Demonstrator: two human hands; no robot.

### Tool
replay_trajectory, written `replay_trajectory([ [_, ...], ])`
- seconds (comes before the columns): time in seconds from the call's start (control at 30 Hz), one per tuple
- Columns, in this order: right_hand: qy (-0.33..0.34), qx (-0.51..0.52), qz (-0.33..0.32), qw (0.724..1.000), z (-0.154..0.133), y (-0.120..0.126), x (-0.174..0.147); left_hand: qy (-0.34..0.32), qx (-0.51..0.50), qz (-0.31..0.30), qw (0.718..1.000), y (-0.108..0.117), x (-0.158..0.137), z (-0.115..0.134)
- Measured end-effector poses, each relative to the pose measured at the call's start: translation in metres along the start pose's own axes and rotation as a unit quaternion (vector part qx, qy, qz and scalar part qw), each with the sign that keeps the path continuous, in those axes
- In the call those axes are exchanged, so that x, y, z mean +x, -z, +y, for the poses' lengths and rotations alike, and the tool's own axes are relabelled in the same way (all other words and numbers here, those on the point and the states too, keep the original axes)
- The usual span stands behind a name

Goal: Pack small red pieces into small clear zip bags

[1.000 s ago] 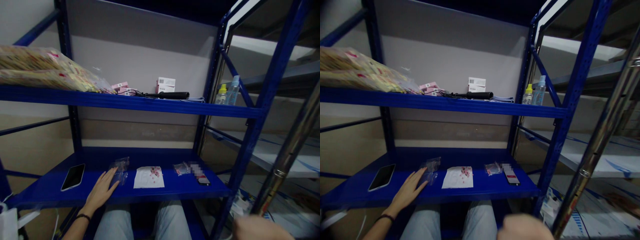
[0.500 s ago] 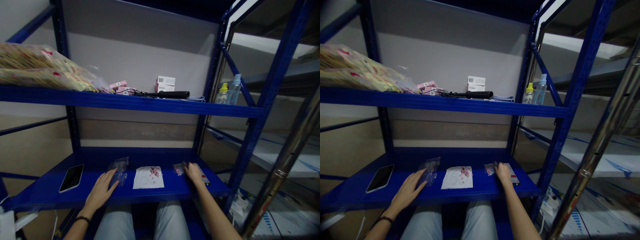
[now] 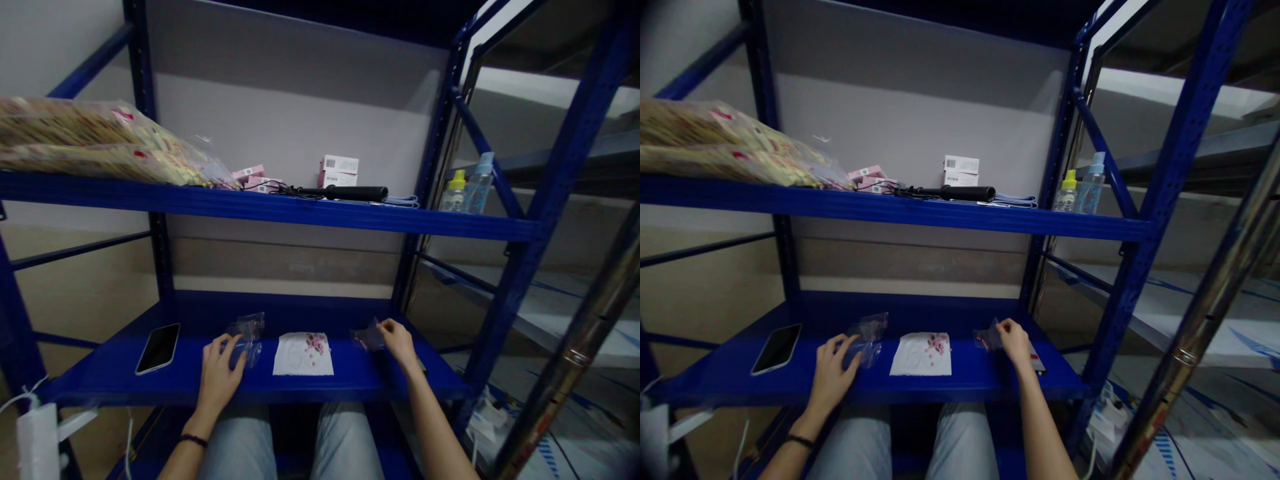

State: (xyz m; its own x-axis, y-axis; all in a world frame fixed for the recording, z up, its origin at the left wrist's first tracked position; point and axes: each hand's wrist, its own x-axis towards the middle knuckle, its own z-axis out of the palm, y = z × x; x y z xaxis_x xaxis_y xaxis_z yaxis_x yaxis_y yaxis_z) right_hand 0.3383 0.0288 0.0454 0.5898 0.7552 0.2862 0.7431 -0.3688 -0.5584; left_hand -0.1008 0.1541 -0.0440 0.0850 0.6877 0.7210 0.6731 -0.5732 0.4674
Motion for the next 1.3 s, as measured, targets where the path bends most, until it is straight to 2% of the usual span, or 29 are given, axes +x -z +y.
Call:
replay_trajectory([
  [0.03,0.015,0.023,0.003,1.0,-0.011,0.002,-0.012,0.027,-0.052,0.011,0.998,-0.001,-0.002,0.025],
  [0.07,0.035,0.053,0.003,0.998,-0.023,0.001,-0.028,0.052,-0.12,-0.008,0.991,-0.001,-0.006,0.053],
  [0.13,0.077,0.115,-0.011,0.99,-0.052,-0.004,-0.068,0.089,-0.263,-0.1,0.955,-0.001,-0.017,0.109],
  [0.23,0.144,0.326,-0.072,0.932,-0.098,-0.016,-0.134,0.107,-0.409,-0.204,0.883,0.008,-0.037,0.172],
  [0.3,0.143,0.414,-0.13,0.889,-0.12,-0.023,-0.169,0.127,-0.451,-0.214,0.857,0.018,-0.05,0.188],
  [0.37,0.129,0.46,-0.155,0.865,-0.134,-0.028,-0.191,0.156,-0.465,-0.199,0.848,0.03,-0.059,0.188],
  [0.5,0.126,0.467,-0.193,0.854,-0.139,-0.036,-0.202,0.184,-0.445,-0.178,0.858,0.043,-0.071,0.172],
  [0.7,0.088,0.48,-0.221,0.844,-0.133,-0.047,-0.2,0.175,-0.407,-0.179,0.878,0.034,-0.076,0.164],
  [0.87,0.077,0.483,-0.217,0.845,-0.126,-0.058,-0.198,0.159,-0.372,-0.192,0.894,0.027,-0.076,0.162],
  [1.0,0.084,0.495,-0.215,0.838,-0.12,-0.065,-0.2,0.191,-0.41,-0.197,0.87,0.026,-0.077,0.165],
  [1.07,0.089,0.494,-0.202,0.841,-0.117,-0.067,-0.201,0.201,-0.433,-0.199,0.856,0.024,-0.08,0.166],
  [1.2,0.09,0.484,-0.19,0.849,-0.114,-0.064,-0.203,0.202,-0.44,-0.195,0.853,0.02,-0.084,0.167],
  [1.3,0.09,0.483,-0.183,0.852,-0.117,-0.06,-0.205,0.205,-0.475,-0.207,0.83,0.019,-0.083,0.166],
])
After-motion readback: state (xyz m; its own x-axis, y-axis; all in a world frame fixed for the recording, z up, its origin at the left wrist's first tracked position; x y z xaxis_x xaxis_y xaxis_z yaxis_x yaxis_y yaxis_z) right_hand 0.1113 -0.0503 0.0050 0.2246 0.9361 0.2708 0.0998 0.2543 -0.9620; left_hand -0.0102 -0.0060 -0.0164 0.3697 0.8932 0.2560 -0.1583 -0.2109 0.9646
